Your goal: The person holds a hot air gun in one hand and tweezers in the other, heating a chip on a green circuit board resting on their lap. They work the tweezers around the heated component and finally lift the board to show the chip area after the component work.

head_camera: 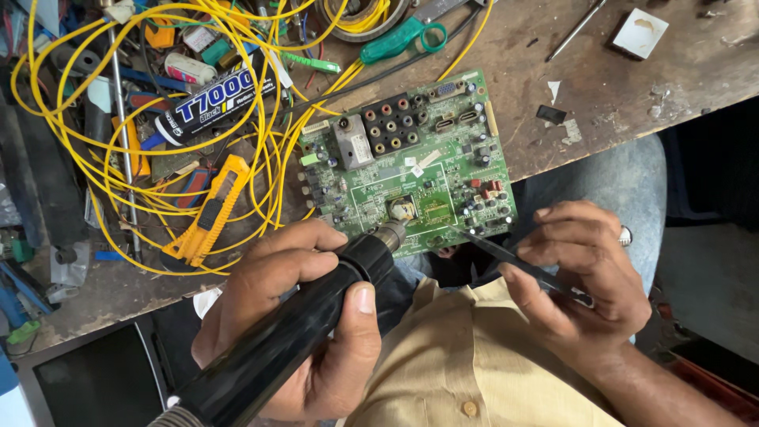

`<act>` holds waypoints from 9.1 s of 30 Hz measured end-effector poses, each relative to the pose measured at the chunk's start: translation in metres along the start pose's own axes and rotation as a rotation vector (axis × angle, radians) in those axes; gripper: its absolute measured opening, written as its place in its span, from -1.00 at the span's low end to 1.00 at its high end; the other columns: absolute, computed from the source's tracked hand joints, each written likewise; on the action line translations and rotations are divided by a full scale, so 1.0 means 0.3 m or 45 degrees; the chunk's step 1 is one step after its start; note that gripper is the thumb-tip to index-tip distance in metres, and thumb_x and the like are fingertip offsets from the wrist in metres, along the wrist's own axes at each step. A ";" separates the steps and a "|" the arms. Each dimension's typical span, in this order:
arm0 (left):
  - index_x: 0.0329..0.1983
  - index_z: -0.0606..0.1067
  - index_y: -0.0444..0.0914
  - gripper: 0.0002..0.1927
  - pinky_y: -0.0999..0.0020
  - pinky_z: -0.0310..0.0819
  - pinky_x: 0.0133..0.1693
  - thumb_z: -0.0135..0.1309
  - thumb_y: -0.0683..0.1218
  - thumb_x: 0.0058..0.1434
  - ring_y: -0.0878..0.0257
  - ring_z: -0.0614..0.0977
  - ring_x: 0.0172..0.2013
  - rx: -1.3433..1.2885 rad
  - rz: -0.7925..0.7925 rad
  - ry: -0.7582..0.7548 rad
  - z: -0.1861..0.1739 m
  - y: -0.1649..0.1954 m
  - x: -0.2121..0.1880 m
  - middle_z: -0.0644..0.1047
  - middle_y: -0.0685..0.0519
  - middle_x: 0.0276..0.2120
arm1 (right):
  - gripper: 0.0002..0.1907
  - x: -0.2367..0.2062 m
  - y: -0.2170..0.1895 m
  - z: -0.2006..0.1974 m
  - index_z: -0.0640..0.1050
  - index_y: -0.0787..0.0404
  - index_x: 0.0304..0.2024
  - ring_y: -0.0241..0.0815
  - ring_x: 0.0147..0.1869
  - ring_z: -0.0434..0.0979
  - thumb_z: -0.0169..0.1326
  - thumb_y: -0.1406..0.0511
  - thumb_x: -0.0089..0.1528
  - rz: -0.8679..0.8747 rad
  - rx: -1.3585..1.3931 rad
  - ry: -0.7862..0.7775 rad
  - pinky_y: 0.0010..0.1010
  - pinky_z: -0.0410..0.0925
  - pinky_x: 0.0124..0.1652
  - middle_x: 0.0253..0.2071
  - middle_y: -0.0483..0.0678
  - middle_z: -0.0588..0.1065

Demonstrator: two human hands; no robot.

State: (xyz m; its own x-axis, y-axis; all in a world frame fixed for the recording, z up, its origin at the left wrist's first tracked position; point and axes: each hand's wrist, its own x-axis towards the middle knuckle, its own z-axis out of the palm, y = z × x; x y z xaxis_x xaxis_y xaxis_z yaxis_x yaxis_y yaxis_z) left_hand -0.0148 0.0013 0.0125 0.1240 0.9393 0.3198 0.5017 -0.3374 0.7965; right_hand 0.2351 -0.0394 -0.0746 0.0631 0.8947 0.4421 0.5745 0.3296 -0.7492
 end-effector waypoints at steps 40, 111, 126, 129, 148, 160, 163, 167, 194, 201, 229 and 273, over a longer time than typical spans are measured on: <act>-0.01 0.40 -0.32 -0.72 0.42 0.63 -0.13 0.21 -0.14 0.33 0.21 0.70 -0.22 -0.015 0.089 0.159 0.028 -0.035 0.015 0.60 -0.16 -0.17 | -0.74 -0.016 0.018 -0.010 0.52 0.22 -0.23 -0.09 0.06 0.56 0.35 0.38 0.12 -0.081 0.106 -0.068 -0.22 0.40 0.10 -0.21 -0.03 0.54; 0.01 0.38 -0.30 -0.69 0.41 0.65 -0.11 0.22 -0.13 0.31 0.19 0.74 -0.19 0.019 0.072 0.084 0.006 -0.018 0.001 0.60 -0.16 -0.17 | -0.76 -0.018 0.018 -0.002 0.54 0.22 -0.24 -0.09 0.07 0.56 0.35 0.38 0.11 -0.073 0.080 -0.071 -0.26 0.38 0.10 -0.21 -0.04 0.55; -0.02 0.40 -0.31 -0.72 0.42 0.62 -0.13 0.21 -0.12 0.33 0.19 0.71 -0.23 0.010 0.101 0.160 0.023 -0.044 0.014 0.60 -0.14 -0.19 | -0.74 -0.012 0.018 -0.006 0.53 0.21 -0.24 -0.08 0.08 0.55 0.36 0.38 0.10 -0.073 0.073 -0.077 -0.25 0.36 0.09 -0.21 -0.04 0.55; -0.02 0.40 -0.30 -0.72 0.43 0.63 -0.13 0.22 -0.12 0.33 0.19 0.72 -0.22 0.026 0.107 0.162 0.025 -0.043 0.018 0.60 -0.14 -0.18 | -0.74 -0.012 0.017 -0.007 0.53 0.21 -0.24 -0.08 0.08 0.56 0.36 0.38 0.10 -0.069 0.068 -0.081 -0.25 0.36 0.09 -0.21 -0.04 0.55; 0.00 0.38 -0.31 -0.70 0.41 0.65 -0.12 0.22 -0.15 0.32 0.17 0.73 -0.20 -0.023 0.107 0.108 0.036 -0.024 0.036 0.59 -0.13 -0.22 | -0.74 -0.018 0.016 -0.003 0.54 0.20 -0.24 -0.09 0.08 0.55 0.36 0.36 0.10 -0.057 0.070 -0.087 -0.23 0.36 0.10 -0.22 -0.04 0.54; -0.01 0.39 -0.31 -0.71 0.41 0.65 -0.13 0.23 -0.16 0.31 0.18 0.73 -0.22 -0.072 0.096 0.125 0.055 -0.020 0.031 0.59 -0.12 -0.22 | -0.75 -0.023 0.015 -0.005 0.54 0.20 -0.24 -0.08 0.10 0.55 0.36 0.36 0.11 -0.045 0.064 -0.103 -0.17 0.38 0.17 -0.20 -0.05 0.54; 0.00 0.38 -0.30 -0.70 0.44 0.64 -0.14 0.22 -0.15 0.31 0.20 0.72 -0.22 -0.052 0.068 0.092 0.046 -0.008 0.031 0.60 -0.13 -0.20 | -0.74 -0.021 0.018 -0.006 0.53 0.20 -0.24 -0.09 0.09 0.55 0.36 0.36 0.11 -0.058 0.071 -0.096 -0.17 0.38 0.16 -0.20 -0.05 0.54; 0.02 0.37 -0.29 -0.68 0.47 0.63 -0.14 0.22 -0.14 0.32 0.23 0.72 -0.22 -0.014 0.036 0.040 0.034 0.005 0.030 0.61 -0.14 -0.16 | -0.75 -0.020 0.020 -0.009 0.53 0.20 -0.24 -0.09 0.09 0.55 0.35 0.37 0.11 -0.060 0.070 -0.098 -0.17 0.38 0.16 -0.21 -0.04 0.54; 0.00 0.37 -0.28 -0.66 0.46 0.65 -0.23 0.24 -0.15 0.27 0.23 0.75 -0.27 0.014 0.036 -0.016 0.020 0.023 0.018 0.61 -0.16 -0.14 | -0.74 -0.018 0.020 -0.009 0.53 0.21 -0.23 -0.08 0.09 0.55 0.36 0.37 0.11 -0.077 0.075 -0.093 -0.18 0.37 0.16 -0.21 -0.04 0.55; -0.02 0.38 -0.27 -0.67 0.46 0.64 -0.24 0.24 -0.15 0.25 0.25 0.74 -0.30 0.026 0.025 -0.014 0.017 0.022 0.015 0.62 -0.15 -0.15 | -0.76 -0.022 0.025 -0.004 0.54 0.20 -0.24 -0.09 0.09 0.55 0.35 0.38 0.11 -0.071 0.057 -0.087 -0.20 0.37 0.17 -0.22 -0.04 0.56; -0.01 0.37 -0.26 -0.67 0.45 0.64 -0.22 0.23 -0.13 0.26 0.26 0.74 -0.25 0.044 -0.062 -0.003 -0.010 0.017 -0.010 0.63 -0.13 -0.11 | -0.76 -0.008 0.006 0.009 0.55 0.25 -0.24 -0.09 0.03 0.53 0.35 0.39 0.11 -0.055 0.047 -0.078 -0.26 0.37 0.06 -0.21 -0.03 0.54; -0.01 0.41 -0.30 -0.72 0.43 0.62 -0.13 0.22 -0.13 0.32 0.19 0.72 -0.22 -0.020 0.076 0.152 0.020 -0.036 0.016 0.60 -0.13 -0.19 | -0.75 0.004 0.006 0.009 0.54 0.23 -0.23 -0.10 0.01 0.54 0.35 0.40 0.10 -0.077 0.060 -0.085 -0.25 0.34 0.05 -0.21 -0.04 0.54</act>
State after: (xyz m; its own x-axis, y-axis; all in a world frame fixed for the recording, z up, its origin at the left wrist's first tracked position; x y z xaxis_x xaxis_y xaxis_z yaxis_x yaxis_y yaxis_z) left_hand -0.0146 0.0099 0.0025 0.0495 0.9039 0.4250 0.4827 -0.3942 0.7821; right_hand 0.2339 -0.0370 -0.0768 -0.0260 0.8905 0.4543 0.5367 0.3958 -0.7452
